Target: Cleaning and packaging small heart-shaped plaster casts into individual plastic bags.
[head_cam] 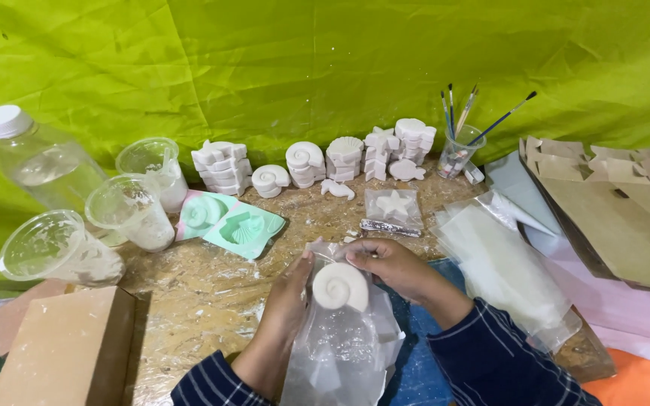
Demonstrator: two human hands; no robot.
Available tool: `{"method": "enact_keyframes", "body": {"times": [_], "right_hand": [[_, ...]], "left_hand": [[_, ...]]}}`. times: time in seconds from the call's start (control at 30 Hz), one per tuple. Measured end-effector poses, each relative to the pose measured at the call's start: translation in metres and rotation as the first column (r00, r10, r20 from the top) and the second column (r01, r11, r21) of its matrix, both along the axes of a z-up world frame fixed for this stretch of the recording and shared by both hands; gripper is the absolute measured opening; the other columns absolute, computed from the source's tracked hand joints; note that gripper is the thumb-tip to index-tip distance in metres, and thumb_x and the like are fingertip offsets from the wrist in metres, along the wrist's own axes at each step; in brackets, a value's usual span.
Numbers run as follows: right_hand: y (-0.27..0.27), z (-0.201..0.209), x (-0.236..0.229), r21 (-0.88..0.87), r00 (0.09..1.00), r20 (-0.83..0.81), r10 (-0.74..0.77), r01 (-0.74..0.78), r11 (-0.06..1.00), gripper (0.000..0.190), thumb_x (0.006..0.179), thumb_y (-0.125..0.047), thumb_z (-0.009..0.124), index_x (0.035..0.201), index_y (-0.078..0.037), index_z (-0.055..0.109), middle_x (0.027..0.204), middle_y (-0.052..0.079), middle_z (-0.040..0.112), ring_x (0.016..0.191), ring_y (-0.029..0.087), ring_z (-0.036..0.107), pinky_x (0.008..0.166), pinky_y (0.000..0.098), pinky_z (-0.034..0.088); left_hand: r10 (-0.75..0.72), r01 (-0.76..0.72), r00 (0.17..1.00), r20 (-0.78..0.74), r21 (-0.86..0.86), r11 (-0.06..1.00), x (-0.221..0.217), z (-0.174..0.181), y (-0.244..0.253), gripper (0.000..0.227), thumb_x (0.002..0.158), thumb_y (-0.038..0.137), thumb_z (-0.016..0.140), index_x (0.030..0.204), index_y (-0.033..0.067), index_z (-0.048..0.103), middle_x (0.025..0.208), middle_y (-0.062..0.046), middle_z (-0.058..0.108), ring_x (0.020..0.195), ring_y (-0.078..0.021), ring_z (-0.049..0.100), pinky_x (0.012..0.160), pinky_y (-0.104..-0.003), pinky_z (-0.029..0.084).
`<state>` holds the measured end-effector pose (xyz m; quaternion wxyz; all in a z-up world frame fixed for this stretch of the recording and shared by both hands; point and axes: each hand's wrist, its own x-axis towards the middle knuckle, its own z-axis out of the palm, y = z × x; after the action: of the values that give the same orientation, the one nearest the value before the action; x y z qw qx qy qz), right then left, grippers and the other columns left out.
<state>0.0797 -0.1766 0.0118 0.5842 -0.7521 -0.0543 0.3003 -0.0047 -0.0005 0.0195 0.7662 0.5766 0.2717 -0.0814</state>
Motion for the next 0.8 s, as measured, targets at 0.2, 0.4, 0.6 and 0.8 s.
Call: {"method": "enact_keyframes", "body": {"times": [0.2, 0.4, 0.6, 0.8], "right_hand": [[-0.005, -0.021, 0.006, 0.098, 0.997, 0.056, -0.051, 0.046, 0.994, 0.018, 0.088, -0.019, 0.079, 0.093, -0.002, 0.078, 0.081, 0.01, 0.074, 0.07, 0.018, 0.064, 0.055, 0.0288, 0.052], [-0.012, -0.032, 0.022, 0.227, 0.98, 0.047, -0.191, 0.176, 0.958, 0.015, 0.09, -0.011, 0.077, 0.097, 0.002, 0.077, 0.079, 0.013, 0.074, 0.063, 0.018, 0.062, 0.054, 0.0308, 0.053], [-0.019, -0.025, 0.031, 0.215, 0.975, 0.095, -0.201, 0.177, 0.961, 0.015, 0.092, -0.022, 0.074, 0.092, -0.006, 0.075, 0.092, 0.009, 0.074, 0.083, 0.024, 0.069, 0.063, 0.039, 0.057], [-0.02, -0.02, 0.031, 0.173, 0.992, 0.01, -0.128, 0.124, 0.977, 0.013, 0.093, -0.023, 0.074, 0.098, -0.012, 0.074, 0.094, 0.003, 0.071, 0.083, 0.017, 0.065, 0.064, 0.0311, 0.052]], "left_hand": [[-0.019, 0.019, 1.0, 0.002, 0.019, 1.0, 0.0, -0.002, 0.002, 0.062, 0.091, 0.044, 0.052, 0.144, 0.0129, 0.061, 0.146, -0.01, 0.065, 0.138, -0.0281, 0.058, 0.114, -0.04, 0.043], [-0.067, 0.112, 0.99, 0.127, -0.389, 0.915, -0.007, -0.003, -0.005, 0.112, 0.064, 0.014, 0.08, 0.158, 0.0119, 0.019, 0.154, -0.023, 0.049, 0.122, -0.042, 0.063, 0.094, -0.044, 0.06], [-0.135, 0.16, 0.983, 0.122, -0.227, 0.961, -0.009, 0.01, -0.012, 0.094, 0.062, -0.014, 0.075, 0.149, 0.0104, 0.048, 0.134, -0.019, 0.066, 0.12, -0.0357, 0.066, 0.099, -0.043, 0.058], [-0.207, 0.251, 0.947, 0.245, -0.168, 0.953, -0.005, -0.009, -0.012, 0.107, 0.063, -0.016, 0.073, 0.157, 0.021, 0.037, 0.146, -0.014, 0.058, 0.128, -0.0314, 0.061, 0.102, -0.042, 0.055]]}}
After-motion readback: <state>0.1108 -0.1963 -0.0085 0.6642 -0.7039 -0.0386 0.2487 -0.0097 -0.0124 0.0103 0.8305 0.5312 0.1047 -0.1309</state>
